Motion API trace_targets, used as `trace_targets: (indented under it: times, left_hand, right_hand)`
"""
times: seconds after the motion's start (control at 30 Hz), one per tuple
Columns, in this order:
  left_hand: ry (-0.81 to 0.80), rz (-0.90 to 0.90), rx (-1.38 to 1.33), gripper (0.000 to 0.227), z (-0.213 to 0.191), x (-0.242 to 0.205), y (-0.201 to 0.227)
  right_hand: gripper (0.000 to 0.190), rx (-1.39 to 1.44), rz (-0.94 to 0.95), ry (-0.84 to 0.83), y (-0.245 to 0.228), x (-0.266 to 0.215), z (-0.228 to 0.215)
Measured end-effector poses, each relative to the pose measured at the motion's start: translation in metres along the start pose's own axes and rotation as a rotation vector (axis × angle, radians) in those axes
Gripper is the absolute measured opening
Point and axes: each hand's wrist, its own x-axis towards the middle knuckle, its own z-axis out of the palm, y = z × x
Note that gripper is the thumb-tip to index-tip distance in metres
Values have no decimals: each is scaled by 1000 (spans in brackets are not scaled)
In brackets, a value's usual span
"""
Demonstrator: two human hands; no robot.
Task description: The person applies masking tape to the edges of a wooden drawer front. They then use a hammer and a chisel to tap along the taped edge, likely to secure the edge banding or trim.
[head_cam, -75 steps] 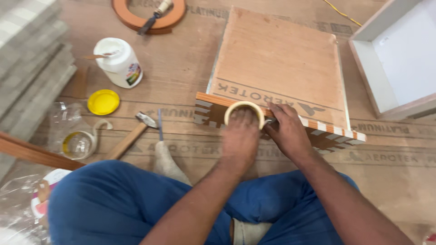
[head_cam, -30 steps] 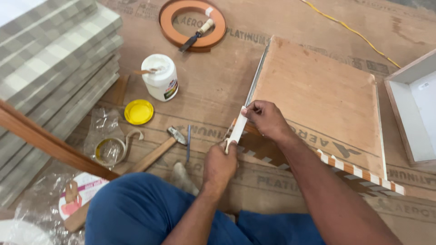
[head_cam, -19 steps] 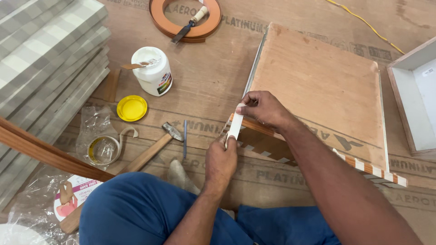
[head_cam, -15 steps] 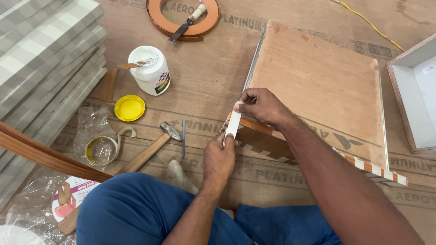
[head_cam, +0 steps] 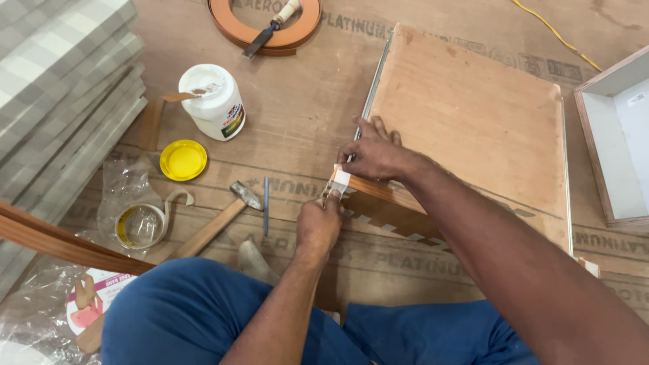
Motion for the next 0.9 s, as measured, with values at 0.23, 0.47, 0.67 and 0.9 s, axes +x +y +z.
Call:
trace_targets:
  times: [0.23, 0.47, 0.67, 0.9]
  left_hand:
    - [-64, -29, -148, 44, 2, 7, -6]
    - [-154, -78, -267, 45, 8, 19, -18]
    - [-173, -108, -268, 50, 8, 21, -16]
    - [-247, -58, -355, 40, 9, 30, -26]
  right_hand:
    - [42, -25, 93, -57, -8, 13, -6]
    - [37, 21, 73, 133, -22, -6, 5]
    - [50, -18, -178, 251, -11, -50, 12]
    - [50, -318, -149, 319, -37, -52, 26]
